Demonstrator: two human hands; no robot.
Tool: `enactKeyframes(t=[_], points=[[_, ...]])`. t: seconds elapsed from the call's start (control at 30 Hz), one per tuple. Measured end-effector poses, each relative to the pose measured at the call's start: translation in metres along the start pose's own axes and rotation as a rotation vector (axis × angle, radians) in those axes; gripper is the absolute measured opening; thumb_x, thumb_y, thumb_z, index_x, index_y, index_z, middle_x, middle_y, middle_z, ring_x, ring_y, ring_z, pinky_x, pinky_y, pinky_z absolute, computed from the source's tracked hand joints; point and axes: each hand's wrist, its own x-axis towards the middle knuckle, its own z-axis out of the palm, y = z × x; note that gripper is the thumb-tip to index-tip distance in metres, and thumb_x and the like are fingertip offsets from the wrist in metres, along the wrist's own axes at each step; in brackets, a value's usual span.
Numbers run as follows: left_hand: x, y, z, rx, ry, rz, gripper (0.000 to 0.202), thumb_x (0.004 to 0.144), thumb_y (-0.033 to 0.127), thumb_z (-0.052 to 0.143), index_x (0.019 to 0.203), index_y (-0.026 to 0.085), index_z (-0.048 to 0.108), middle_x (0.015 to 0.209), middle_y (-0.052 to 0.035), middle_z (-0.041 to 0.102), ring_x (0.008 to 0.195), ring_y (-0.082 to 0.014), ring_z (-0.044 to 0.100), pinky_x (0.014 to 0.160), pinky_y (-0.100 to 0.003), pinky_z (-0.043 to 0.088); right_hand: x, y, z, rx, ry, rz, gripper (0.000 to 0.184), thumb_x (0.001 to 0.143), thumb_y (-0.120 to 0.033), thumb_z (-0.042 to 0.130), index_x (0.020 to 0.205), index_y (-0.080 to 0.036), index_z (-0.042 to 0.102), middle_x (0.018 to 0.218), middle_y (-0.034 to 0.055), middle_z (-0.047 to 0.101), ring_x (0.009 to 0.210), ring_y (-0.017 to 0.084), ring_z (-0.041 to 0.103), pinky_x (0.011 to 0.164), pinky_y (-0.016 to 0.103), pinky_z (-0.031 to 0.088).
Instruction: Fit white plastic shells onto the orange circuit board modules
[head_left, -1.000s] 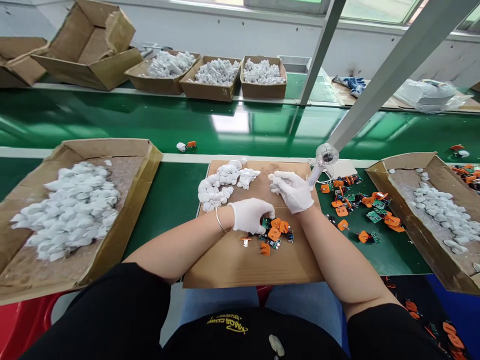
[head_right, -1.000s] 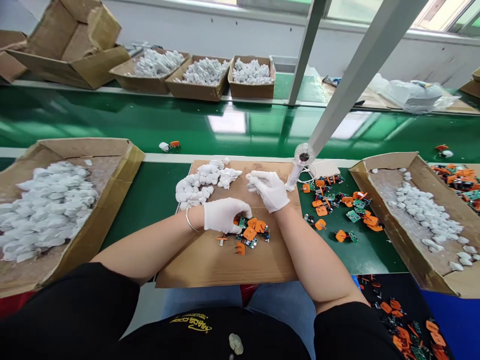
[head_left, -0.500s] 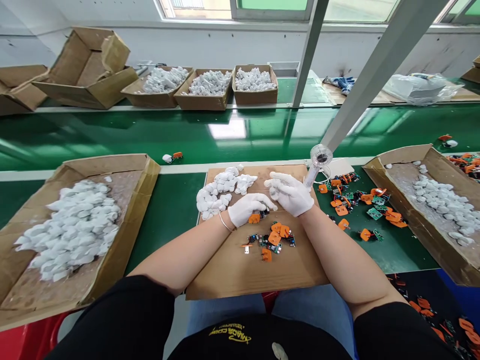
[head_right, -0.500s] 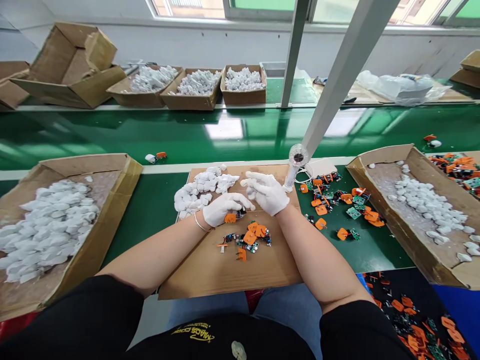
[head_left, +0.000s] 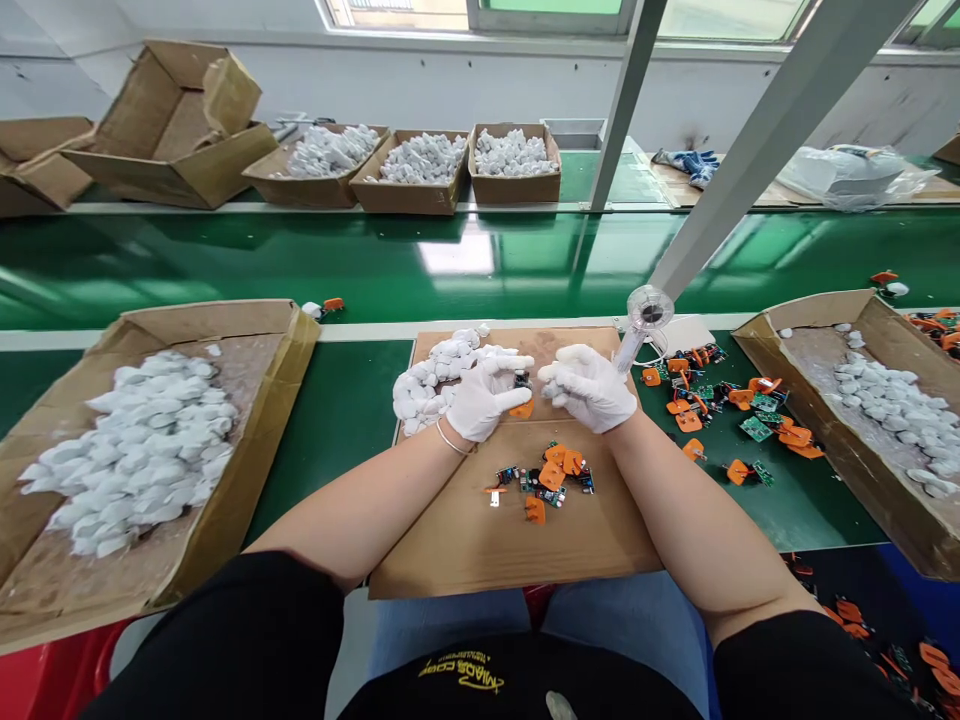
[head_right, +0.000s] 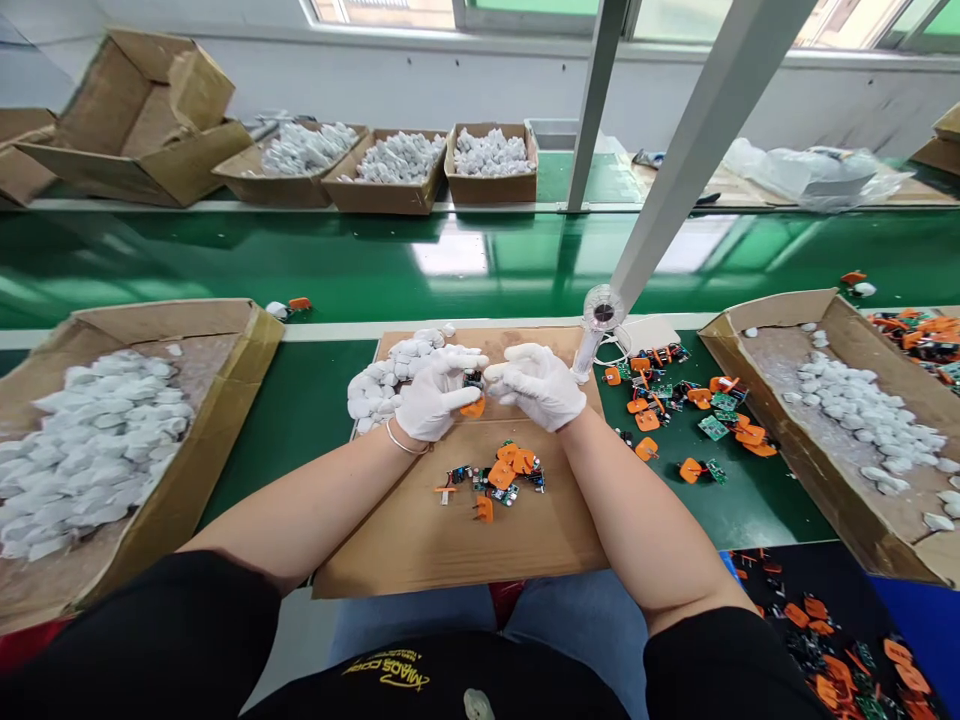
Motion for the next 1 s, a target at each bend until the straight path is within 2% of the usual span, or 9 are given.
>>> enactKeyframes(t=[0.1, 0.2, 0.3, 0.47, 0.6, 0.67, 0.73, 0.83, 1.0], points=[[0.002, -0.001, -0.001, -0.077, 0.034, 0.001, 0.046, 0.063, 0.034, 0.087, 0.105, 0.021, 0.073, 0.11, -0.0076, 0.071, 0.105, -0.022, 0.064, 0.099, -0.041, 0.052, 0.002, 0.004, -0.003, -0.026, 0.06, -0.007, 0.055, 0.055, -0.041, 0.094, 0.099, -0.023, 0.066, 0.084, 0.0019, 0.076, 0.052, 0.009, 0.054, 0.045, 0.021, 0.039], [0.003, -0.001, 0.0, -0.117, 0.023, 0.018, 0.045, 0.063, 0.034, 0.088, 0.102, 0.021, 0.072, 0.107, -0.0069, 0.072, 0.103, -0.0215, 0.065, 0.097, -0.041, 0.053, 0.005, 0.006, -0.002, -0.057, 0.119, -0.041, 0.049, 0.054, -0.042, 0.094, 0.092, -0.021, 0.07, 0.083, 0.0032, 0.075, 0.054, 0.009, 0.052, 0.049, 0.025, 0.042], [0.002, 0.0, 0.002, -0.115, 0.006, 0.072, 0.043, 0.063, 0.035, 0.089, 0.098, 0.021, 0.071, 0.103, -0.0058, 0.071, 0.101, -0.0205, 0.067, 0.094, -0.039, 0.055, 0.005, 0.007, 0.0, -0.097, 0.119, -0.089, 0.044, 0.056, -0.041, 0.093, 0.089, -0.021, 0.072, 0.082, 0.0011, 0.072, 0.054, 0.008, 0.051, 0.051, 0.025, 0.044], [0.001, 0.006, 0.003, -0.081, -0.016, 0.058, 0.037, 0.069, 0.035, 0.086, 0.101, 0.022, 0.073, 0.107, -0.0066, 0.071, 0.1, -0.0201, 0.068, 0.094, -0.04, 0.057, 0.004, 0.007, -0.005, -0.213, -0.005, -0.123, 0.038, 0.063, -0.043, 0.088, 0.087, -0.019, 0.071, 0.076, 0.0012, 0.072, 0.048, 0.009, 0.055, 0.042, 0.023, 0.041], [0.002, 0.008, 0.004, -0.109, -0.01, 0.024, 0.039, 0.069, 0.033, 0.086, 0.104, 0.022, 0.073, 0.108, -0.0067, 0.072, 0.103, -0.0228, 0.069, 0.096, -0.043, 0.058, 0.003, 0.005, -0.011, -0.359, -0.124, -0.075, 0.035, 0.066, -0.044, 0.085, 0.085, -0.017, 0.072, 0.063, 0.0012, 0.069, 0.048, 0.013, 0.059, 0.043, 0.025, 0.046], [0.002, 0.007, 0.004, -0.144, 0.004, -0.014, 0.037, 0.071, 0.032, 0.084, 0.104, 0.022, 0.072, 0.108, -0.0067, 0.072, 0.1, -0.0229, 0.071, 0.093, -0.043, 0.059, 0.002, 0.005, -0.011, -0.414, -0.138, -0.039, 0.03, 0.068, -0.04, 0.083, 0.085, -0.018, 0.074, 0.062, 0.0011, 0.069, 0.05, 0.013, 0.059, 0.048, 0.026, 0.049], [0.001, 0.005, 0.004, -0.143, 0.034, -0.036, 0.033, 0.072, 0.031, 0.081, 0.102, 0.02, 0.071, 0.108, -0.0074, 0.071, 0.099, -0.023, 0.071, 0.093, -0.044, 0.059, 0.001, 0.008, -0.01, -0.454, -0.128, -0.018, 0.024, 0.067, -0.034, 0.082, 0.084, -0.019, 0.074, 0.071, 0.0027, 0.073, 0.056, 0.013, 0.06, 0.054, 0.026, 0.051], [0.0, 0.004, 0.004, -0.061, 0.098, 0.0, 0.029, 0.073, 0.027, 0.078, 0.1, 0.019, 0.07, 0.108, -0.0084, 0.071, 0.103, -0.0226, 0.07, 0.097, -0.043, 0.058, 0.0, 0.011, -0.006, -0.478, -0.15, 0.004, 0.019, 0.065, -0.028, 0.081, 0.081, -0.019, 0.075, 0.073, 0.0019, 0.071, 0.061, 0.012, 0.059, 0.058, 0.025, 0.05], [0.001, 0.01, 0.004, 0.047, 0.105, 0.041, 0.027, 0.078, 0.026, 0.072, 0.103, 0.017, 0.069, 0.106, -0.0094, 0.071, 0.095, -0.019, 0.069, 0.087, -0.037, 0.06, 0.004, 0.009, -0.005, -0.42, -0.129, -0.108, 0.025, 0.06, -0.027, 0.085, 0.083, -0.019, 0.076, 0.065, -0.0021, 0.063, 0.059, 0.011, 0.054, 0.058, 0.026, 0.047]])
